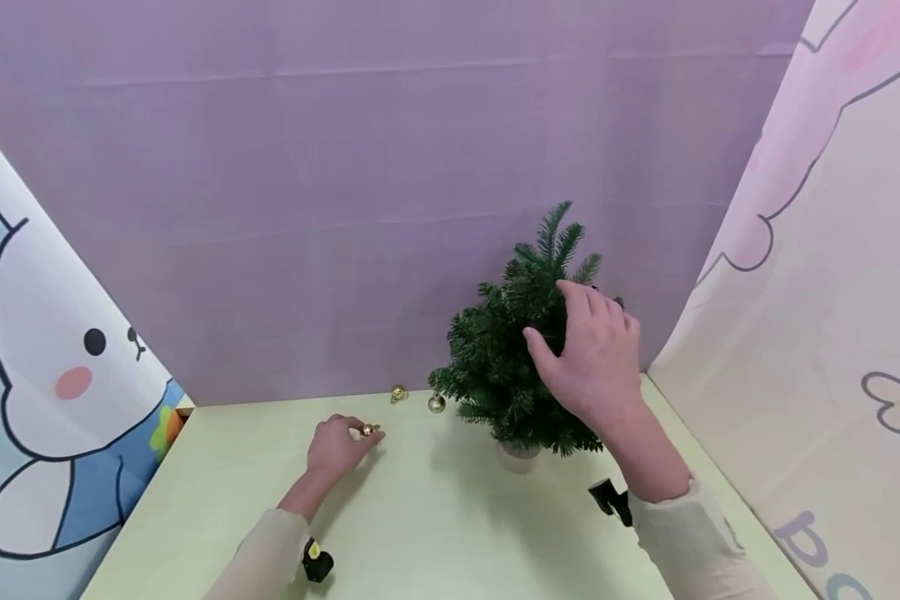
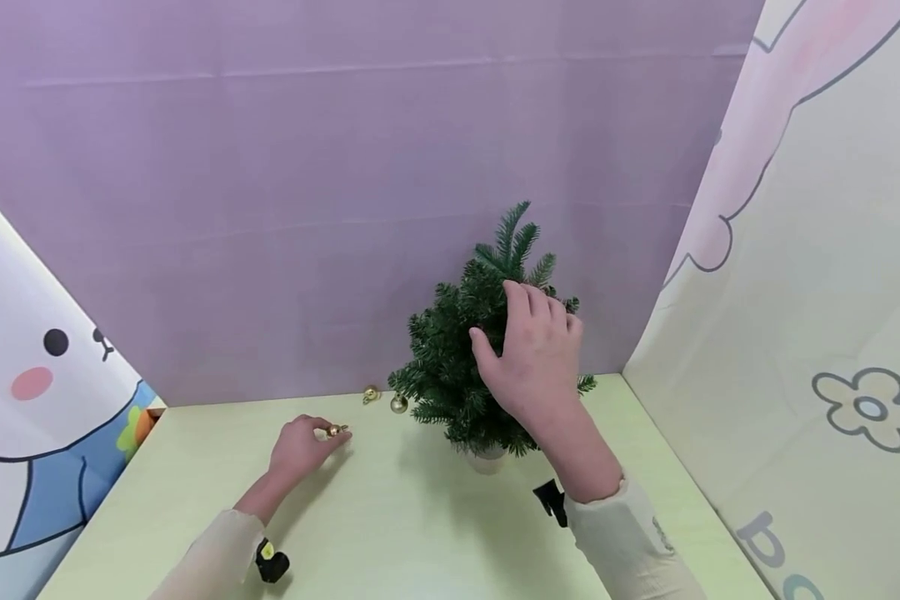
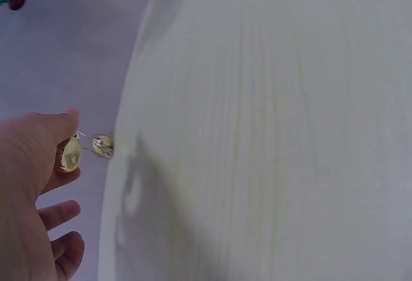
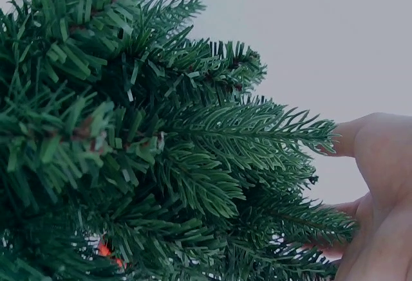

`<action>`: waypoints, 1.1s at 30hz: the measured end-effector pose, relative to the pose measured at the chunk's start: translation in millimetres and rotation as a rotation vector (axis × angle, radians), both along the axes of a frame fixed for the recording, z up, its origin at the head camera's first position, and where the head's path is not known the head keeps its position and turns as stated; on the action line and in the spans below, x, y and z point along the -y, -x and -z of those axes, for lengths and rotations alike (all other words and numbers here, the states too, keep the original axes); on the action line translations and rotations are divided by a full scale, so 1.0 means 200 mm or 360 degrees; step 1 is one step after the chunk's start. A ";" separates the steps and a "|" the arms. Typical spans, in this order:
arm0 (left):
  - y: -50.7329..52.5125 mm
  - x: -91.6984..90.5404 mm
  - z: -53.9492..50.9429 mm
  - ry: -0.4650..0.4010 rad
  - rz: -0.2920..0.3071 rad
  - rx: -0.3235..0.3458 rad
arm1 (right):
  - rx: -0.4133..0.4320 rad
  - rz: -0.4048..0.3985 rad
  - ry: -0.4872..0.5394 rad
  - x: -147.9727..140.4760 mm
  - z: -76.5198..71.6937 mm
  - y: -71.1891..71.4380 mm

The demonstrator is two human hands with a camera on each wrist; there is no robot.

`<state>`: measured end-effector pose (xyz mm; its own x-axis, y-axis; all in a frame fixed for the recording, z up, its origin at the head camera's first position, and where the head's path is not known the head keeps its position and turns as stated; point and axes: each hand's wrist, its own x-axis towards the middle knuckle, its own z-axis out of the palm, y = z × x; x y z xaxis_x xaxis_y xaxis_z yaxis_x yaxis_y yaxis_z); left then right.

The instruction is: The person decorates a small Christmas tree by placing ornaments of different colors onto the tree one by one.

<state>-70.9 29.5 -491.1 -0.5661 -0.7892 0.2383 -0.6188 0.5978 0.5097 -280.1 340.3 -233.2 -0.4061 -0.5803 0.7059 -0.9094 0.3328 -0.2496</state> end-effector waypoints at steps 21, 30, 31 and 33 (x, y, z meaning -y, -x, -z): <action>-0.04 -0.34 -0.26 -0.0065 0.0135 -0.0531 | -0.0034 0.0161 0.0036 0.04 0.02 -0.05; -0.01 -0.46 -0.39 -0.0046 0.0238 -0.0675 | -0.0003 0.0213 -0.0033 0.06 0.02 -0.08; 0.00 -0.47 -0.41 -0.0044 0.0249 -0.0688 | -0.0007 0.0215 -0.0026 0.06 0.02 -0.08; 0.01 -0.49 -0.44 -0.0036 0.0262 -0.0708 | -0.0020 0.0214 -0.0004 0.07 0.02 -0.08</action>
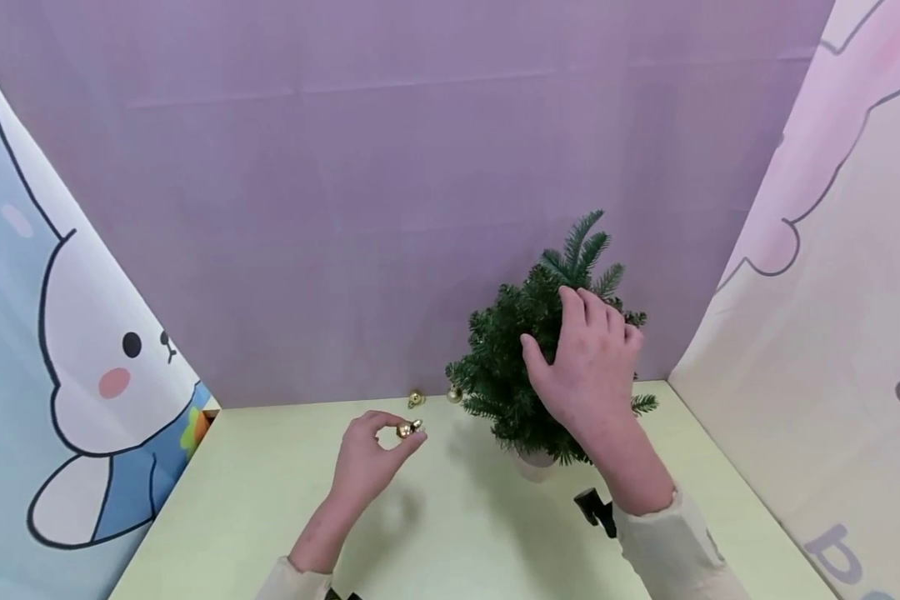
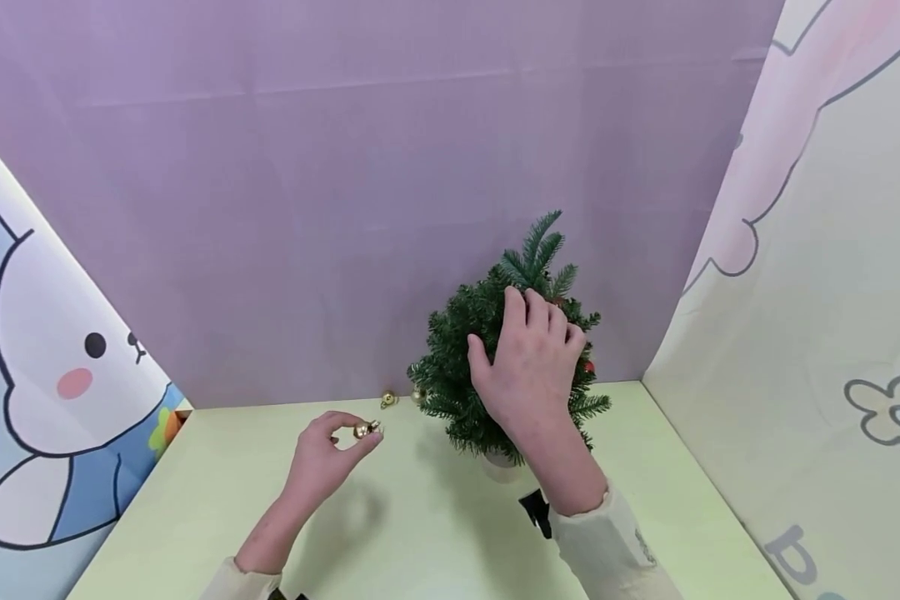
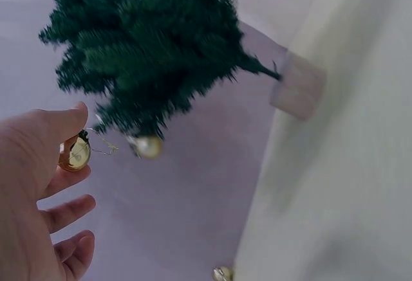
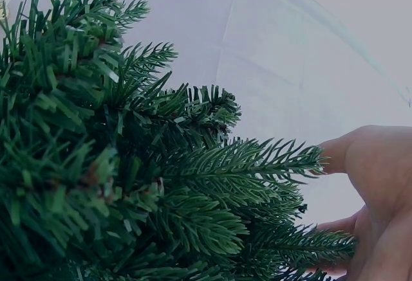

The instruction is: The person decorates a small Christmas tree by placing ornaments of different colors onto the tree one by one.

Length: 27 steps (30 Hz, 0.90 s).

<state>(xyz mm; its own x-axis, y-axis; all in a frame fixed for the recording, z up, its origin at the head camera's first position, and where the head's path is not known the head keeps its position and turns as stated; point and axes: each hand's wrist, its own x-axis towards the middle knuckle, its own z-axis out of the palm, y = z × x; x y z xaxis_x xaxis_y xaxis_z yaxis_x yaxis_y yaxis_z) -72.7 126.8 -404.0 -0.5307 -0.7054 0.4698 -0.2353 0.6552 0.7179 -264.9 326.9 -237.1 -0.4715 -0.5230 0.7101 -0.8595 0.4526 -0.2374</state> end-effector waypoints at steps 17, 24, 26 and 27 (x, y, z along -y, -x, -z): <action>0.17 -0.13 -0.20 -0.0038 0.0172 -0.0153 | -0.0267 -0.0197 0.0486 0.01 0.05 0.03; 0.20 -0.16 -0.25 0.0003 0.0237 -0.0199 | -0.0502 -0.0805 0.1185 0.00 0.06 -0.06; 0.21 -0.16 -0.26 0.0027 0.0245 -0.0212 | -0.0474 -0.0945 0.1108 -0.01 0.06 -0.09; 0.21 -0.16 -0.27 0.0038 0.0249 -0.0218 | -0.0472 -0.1004 0.1050 -0.01 0.07 -0.10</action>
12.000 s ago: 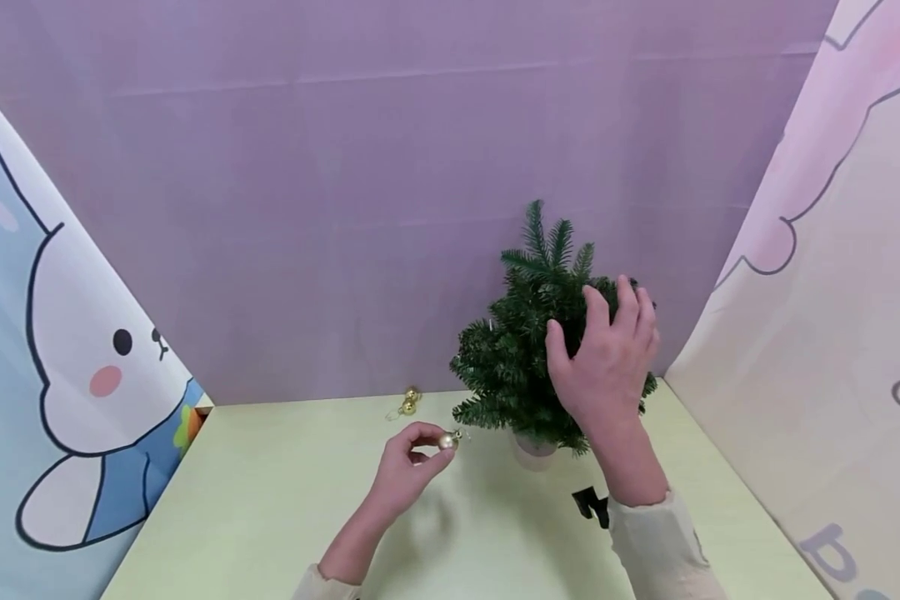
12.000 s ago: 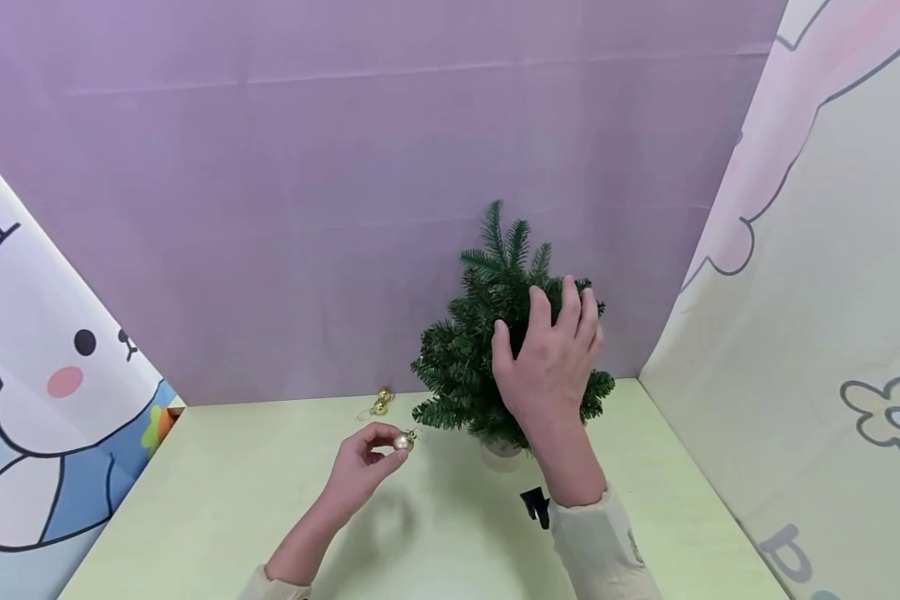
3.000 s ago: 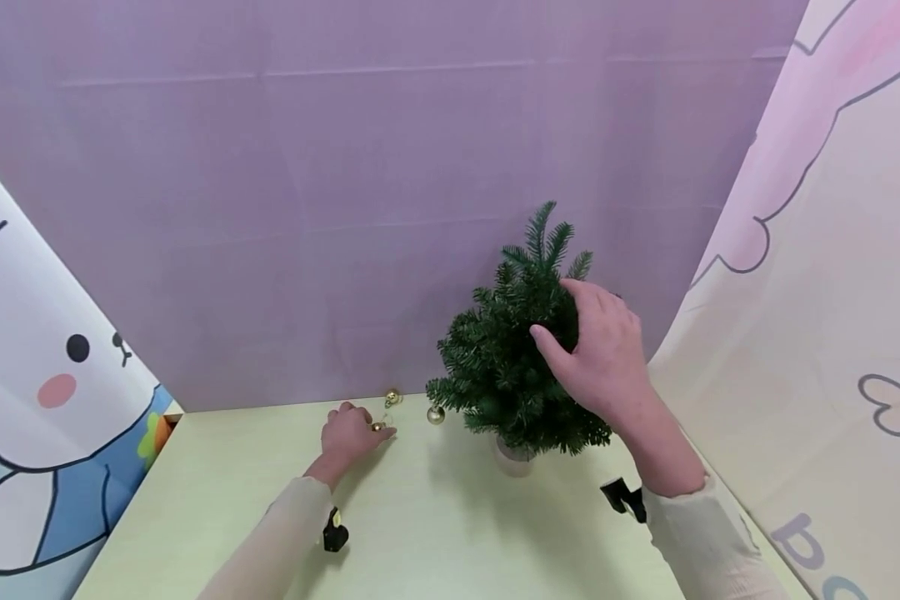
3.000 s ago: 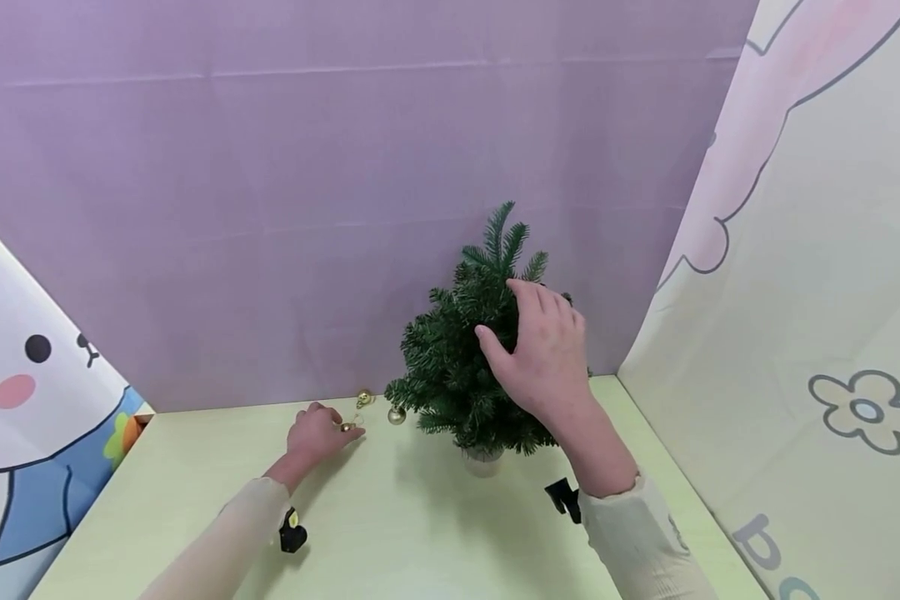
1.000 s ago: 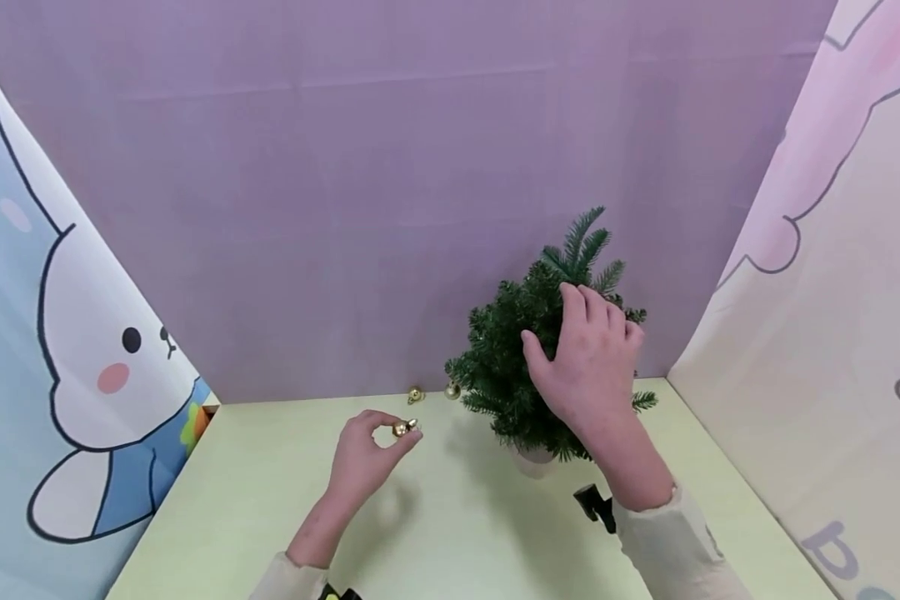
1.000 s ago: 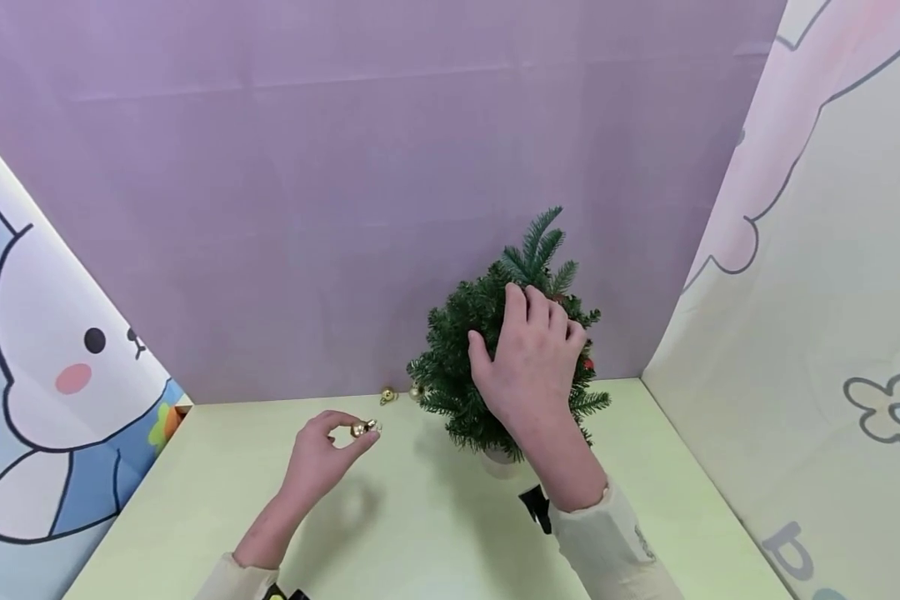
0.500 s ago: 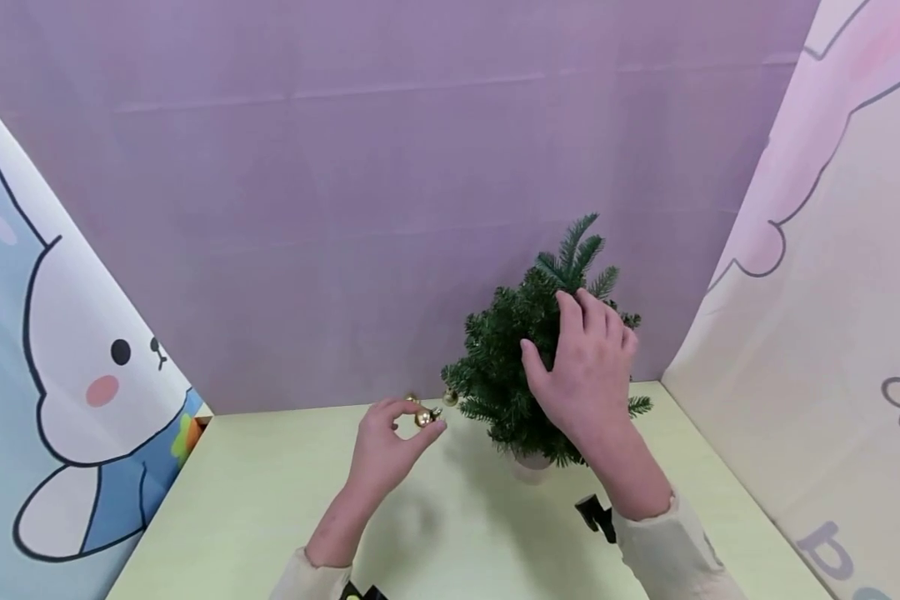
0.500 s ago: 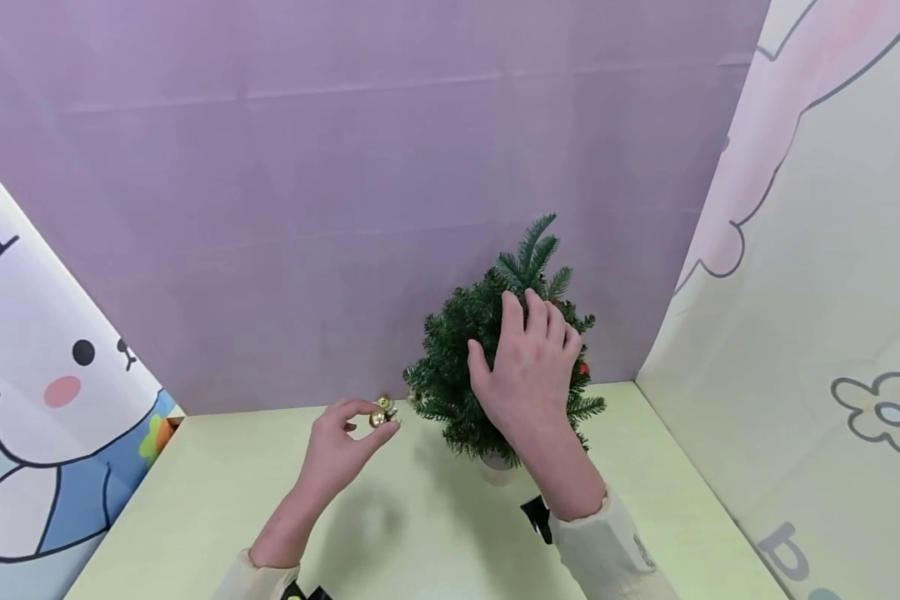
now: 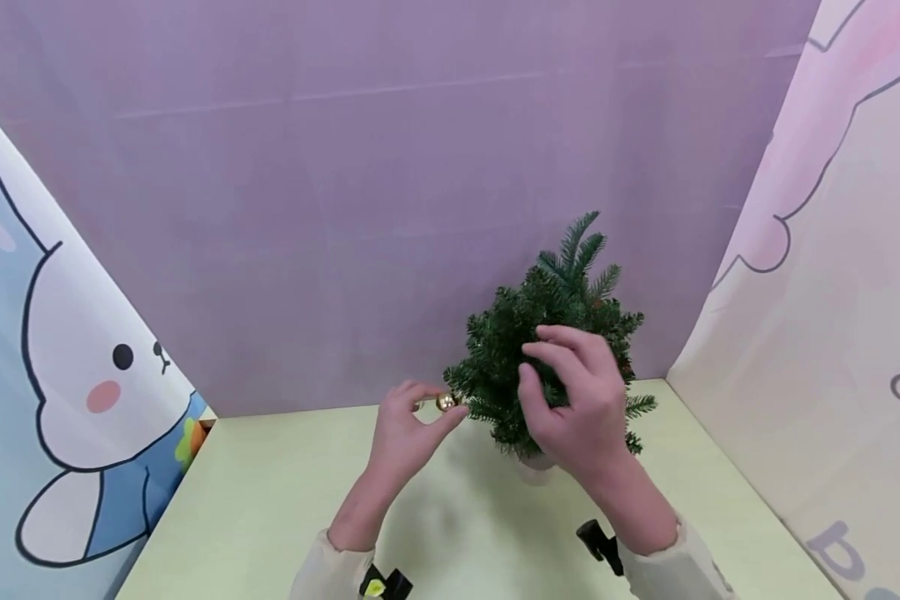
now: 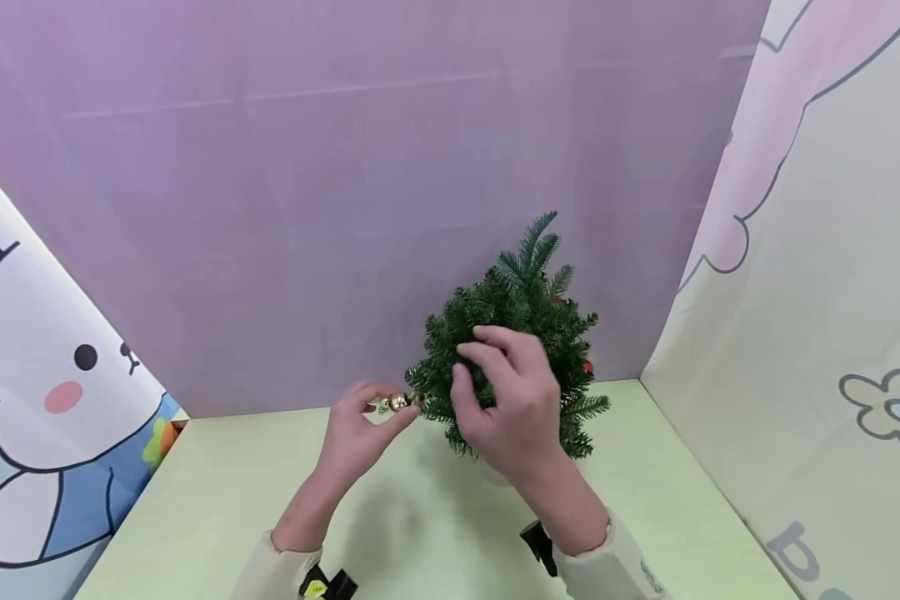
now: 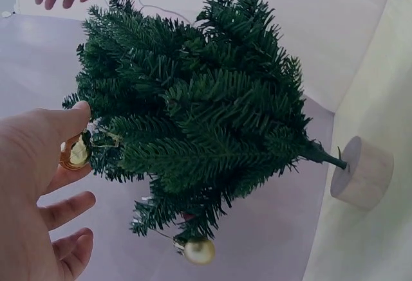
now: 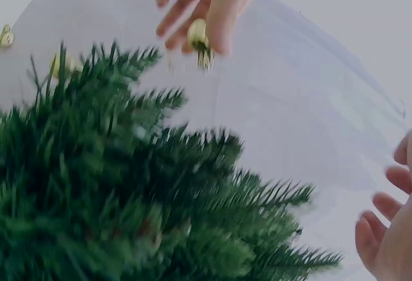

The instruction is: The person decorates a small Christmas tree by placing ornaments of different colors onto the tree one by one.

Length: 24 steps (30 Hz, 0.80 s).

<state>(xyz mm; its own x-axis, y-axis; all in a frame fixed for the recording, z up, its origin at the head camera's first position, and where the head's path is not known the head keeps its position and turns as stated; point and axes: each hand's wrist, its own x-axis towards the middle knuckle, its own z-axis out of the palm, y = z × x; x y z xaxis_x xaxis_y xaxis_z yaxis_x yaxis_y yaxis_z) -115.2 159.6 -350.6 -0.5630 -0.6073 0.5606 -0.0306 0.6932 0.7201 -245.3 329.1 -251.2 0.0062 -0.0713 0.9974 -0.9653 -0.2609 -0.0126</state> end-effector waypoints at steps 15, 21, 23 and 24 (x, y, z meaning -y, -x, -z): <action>0.04 -0.04 -0.11 -0.0034 0.0131 -0.0079 | -0.0211 0.0329 -0.0857 0.07 0.16 -0.02; 0.04 -0.06 -0.14 -0.0261 0.0308 -0.0112 | -0.0285 0.0603 -0.0803 0.10 0.21 -0.01; 0.04 -0.06 -0.14 -0.0358 0.0374 -0.0122 | -0.0303 0.0639 -0.0751 0.11 0.22 0.00; 0.05 -0.06 -0.14 -0.0414 0.0407 -0.0127 | -0.0309 0.0646 -0.0722 0.12 0.23 0.00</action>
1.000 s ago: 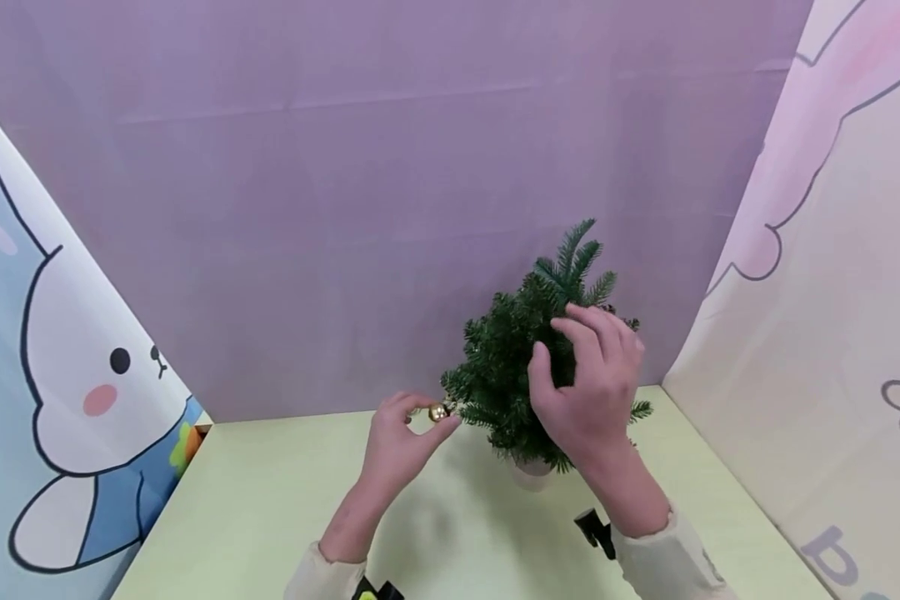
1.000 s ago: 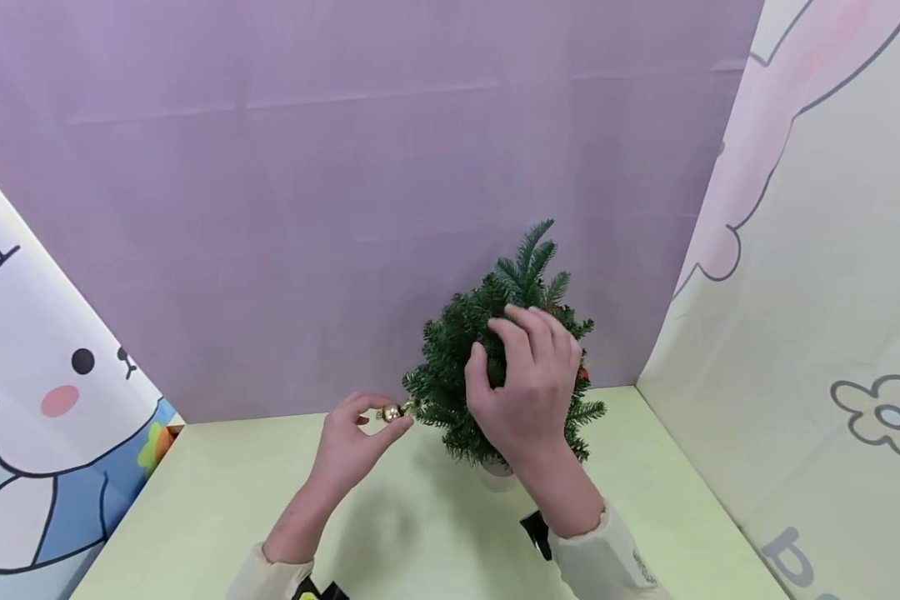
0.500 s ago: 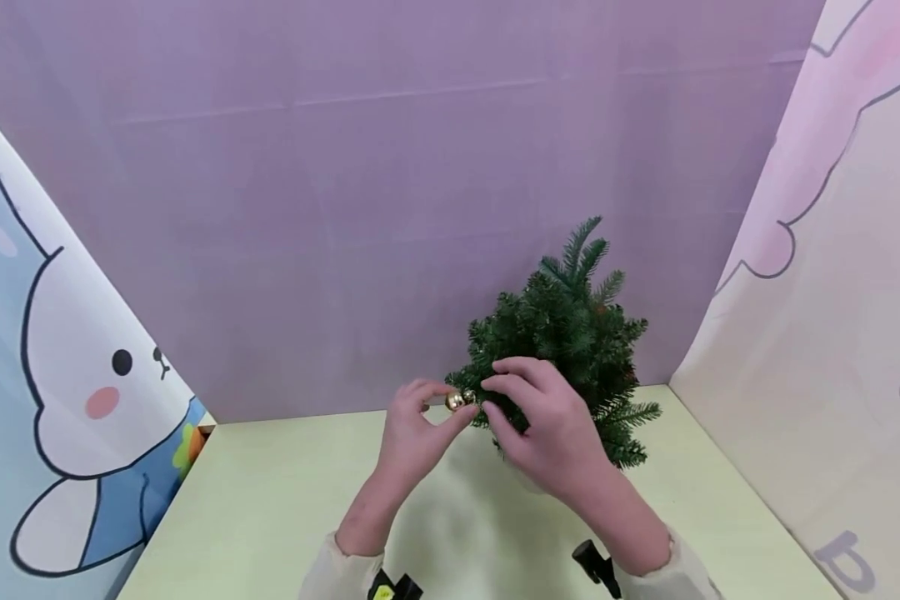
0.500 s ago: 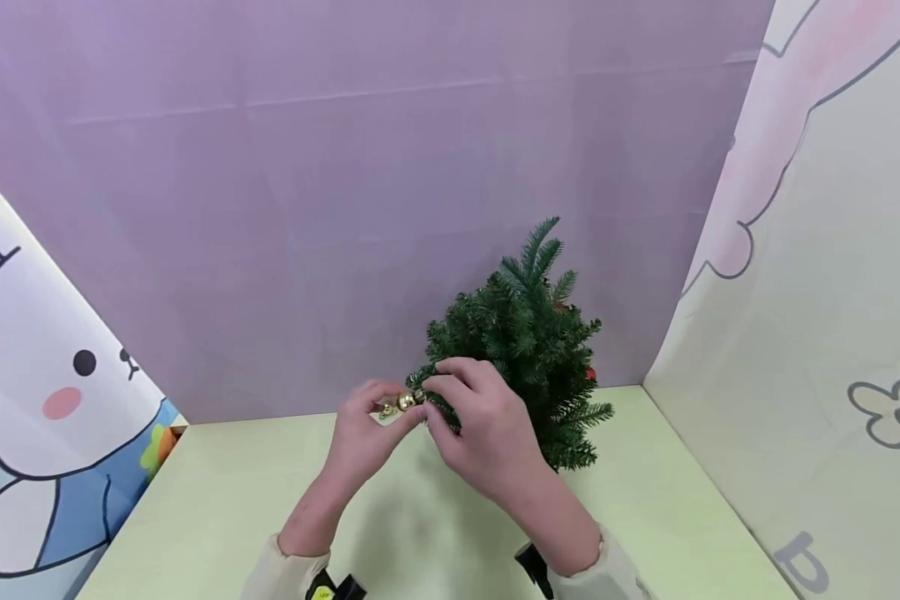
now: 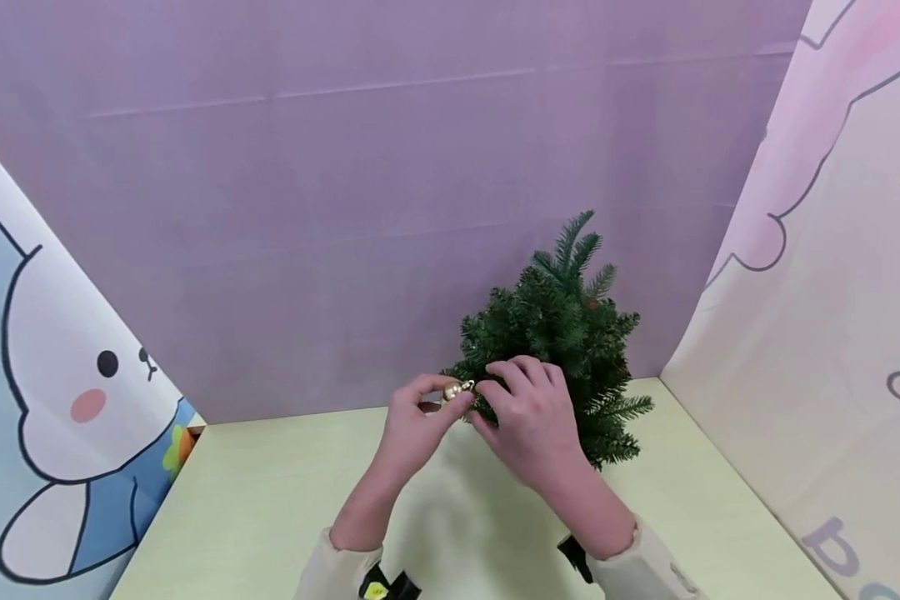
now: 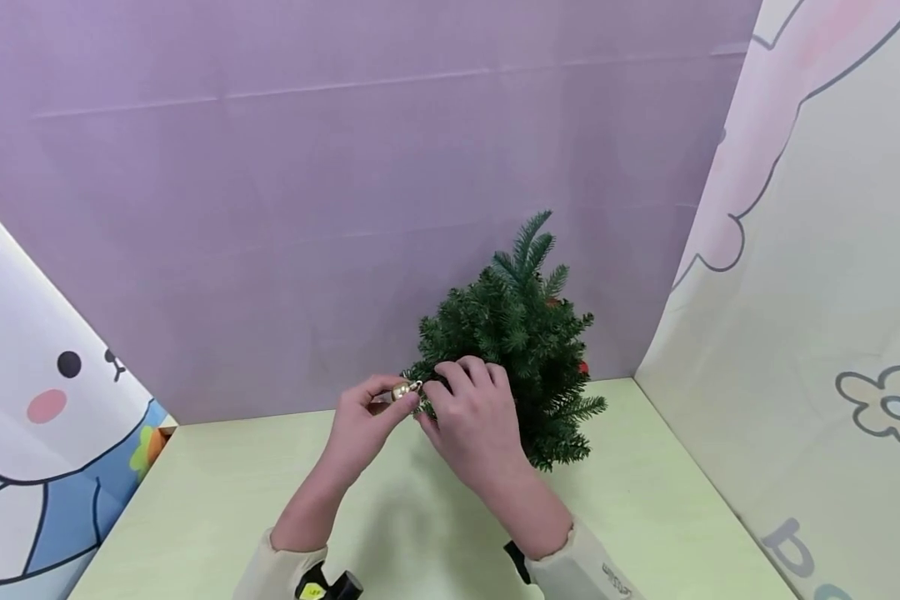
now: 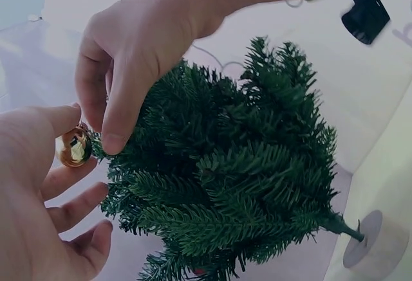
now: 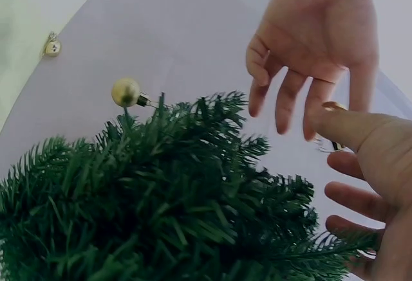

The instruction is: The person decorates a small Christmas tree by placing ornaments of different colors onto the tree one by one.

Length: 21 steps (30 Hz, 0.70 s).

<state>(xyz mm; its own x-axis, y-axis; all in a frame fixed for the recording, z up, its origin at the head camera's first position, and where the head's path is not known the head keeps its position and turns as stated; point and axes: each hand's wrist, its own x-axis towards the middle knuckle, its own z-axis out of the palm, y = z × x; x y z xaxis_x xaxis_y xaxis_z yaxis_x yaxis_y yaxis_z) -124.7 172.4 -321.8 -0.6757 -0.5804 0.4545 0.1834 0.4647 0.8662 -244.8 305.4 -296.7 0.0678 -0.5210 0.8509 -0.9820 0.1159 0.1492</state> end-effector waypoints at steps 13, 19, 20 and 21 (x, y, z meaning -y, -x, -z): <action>0.00 -0.01 0.02 -0.0197 0.0083 -0.0020 | 0.0032 -0.0179 0.0219 -0.02 -0.02 0.02; 0.00 -0.05 0.13 0.0096 -0.0032 0.0068 | 0.0209 -0.0276 0.0066 -0.09 -0.05 0.04; 0.00 -0.06 0.14 0.0161 -0.0058 0.0087 | 0.0225 -0.0275 0.0036 -0.10 -0.05 0.04; 0.00 -0.07 0.15 0.0216 -0.0075 0.0098 | 0.0233 -0.0270 0.0013 -0.10 -0.05 0.04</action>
